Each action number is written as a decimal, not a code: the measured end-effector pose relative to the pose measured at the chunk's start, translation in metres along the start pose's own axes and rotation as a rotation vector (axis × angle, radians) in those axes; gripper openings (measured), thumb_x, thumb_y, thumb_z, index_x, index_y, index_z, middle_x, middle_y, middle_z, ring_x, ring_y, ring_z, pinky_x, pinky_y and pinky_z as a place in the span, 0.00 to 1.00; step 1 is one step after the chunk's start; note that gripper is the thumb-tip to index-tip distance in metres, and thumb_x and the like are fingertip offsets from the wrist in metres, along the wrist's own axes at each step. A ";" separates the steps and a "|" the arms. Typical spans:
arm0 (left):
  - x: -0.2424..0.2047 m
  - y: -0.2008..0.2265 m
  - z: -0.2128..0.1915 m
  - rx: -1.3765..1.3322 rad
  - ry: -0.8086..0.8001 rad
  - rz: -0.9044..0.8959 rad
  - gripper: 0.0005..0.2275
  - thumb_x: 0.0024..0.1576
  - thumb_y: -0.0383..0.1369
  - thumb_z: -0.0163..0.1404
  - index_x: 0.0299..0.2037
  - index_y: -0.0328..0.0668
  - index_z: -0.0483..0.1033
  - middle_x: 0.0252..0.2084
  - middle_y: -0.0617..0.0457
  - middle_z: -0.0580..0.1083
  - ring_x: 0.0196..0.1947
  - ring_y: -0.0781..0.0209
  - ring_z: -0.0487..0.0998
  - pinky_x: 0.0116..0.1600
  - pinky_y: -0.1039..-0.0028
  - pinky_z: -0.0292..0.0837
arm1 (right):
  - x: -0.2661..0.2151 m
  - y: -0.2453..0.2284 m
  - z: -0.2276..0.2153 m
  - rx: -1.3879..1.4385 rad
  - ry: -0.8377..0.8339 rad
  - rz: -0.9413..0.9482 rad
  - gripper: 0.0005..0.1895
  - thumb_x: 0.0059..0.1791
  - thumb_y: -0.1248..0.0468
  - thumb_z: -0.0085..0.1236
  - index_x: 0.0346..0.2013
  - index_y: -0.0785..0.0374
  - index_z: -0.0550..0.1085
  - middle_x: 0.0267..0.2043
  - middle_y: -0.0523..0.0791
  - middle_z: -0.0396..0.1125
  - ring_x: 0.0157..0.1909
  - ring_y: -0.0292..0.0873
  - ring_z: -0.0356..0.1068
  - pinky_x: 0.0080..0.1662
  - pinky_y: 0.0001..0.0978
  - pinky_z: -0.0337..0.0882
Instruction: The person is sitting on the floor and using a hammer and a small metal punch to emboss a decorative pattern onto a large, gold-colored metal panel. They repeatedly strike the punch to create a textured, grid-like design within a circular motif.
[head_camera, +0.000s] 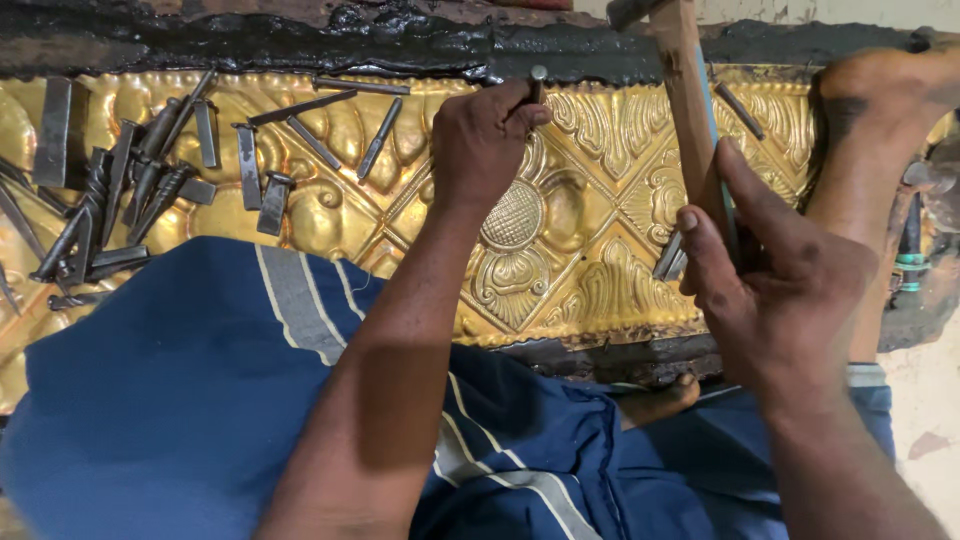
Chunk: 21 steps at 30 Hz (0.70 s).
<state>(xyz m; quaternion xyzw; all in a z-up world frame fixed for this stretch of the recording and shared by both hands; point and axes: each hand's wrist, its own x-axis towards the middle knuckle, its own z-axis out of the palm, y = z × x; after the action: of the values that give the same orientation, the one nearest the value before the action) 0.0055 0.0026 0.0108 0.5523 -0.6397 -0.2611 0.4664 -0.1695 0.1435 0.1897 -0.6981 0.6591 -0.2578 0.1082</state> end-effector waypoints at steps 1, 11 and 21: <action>-0.001 -0.001 0.001 0.015 0.009 0.017 0.09 0.56 0.41 0.61 0.34 0.45 0.82 0.27 0.54 0.81 0.27 0.58 0.82 0.32 0.66 0.73 | 0.002 -0.002 -0.002 -0.001 0.022 -0.021 0.22 0.56 0.69 0.63 0.65 0.70 0.72 0.31 0.46 0.72 0.30 0.34 0.71 0.34 0.25 0.72; -0.001 -0.008 0.010 -0.057 -0.002 -0.028 0.04 0.58 0.35 0.57 0.37 0.48 0.82 0.30 0.59 0.83 0.29 0.64 0.85 0.34 0.70 0.76 | 0.022 -0.021 0.006 -0.097 -0.120 -0.197 0.23 0.54 0.73 0.64 0.65 0.67 0.75 0.30 0.48 0.72 0.28 0.38 0.69 0.34 0.29 0.71; 0.002 -0.001 0.004 -0.164 -0.012 -0.027 0.04 0.59 0.34 0.56 0.36 0.47 0.82 0.31 0.55 0.82 0.29 0.57 0.86 0.34 0.66 0.77 | 0.016 -0.023 -0.002 -0.024 -0.023 -0.170 0.23 0.55 0.72 0.61 0.65 0.62 0.71 0.37 0.48 0.74 0.35 0.36 0.73 0.37 0.29 0.73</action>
<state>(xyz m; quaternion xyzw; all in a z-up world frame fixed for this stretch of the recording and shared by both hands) 0.0029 -0.0002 0.0085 0.5194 -0.6114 -0.3222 0.5025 -0.1512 0.1304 0.2065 -0.7558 0.5992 -0.2500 0.0850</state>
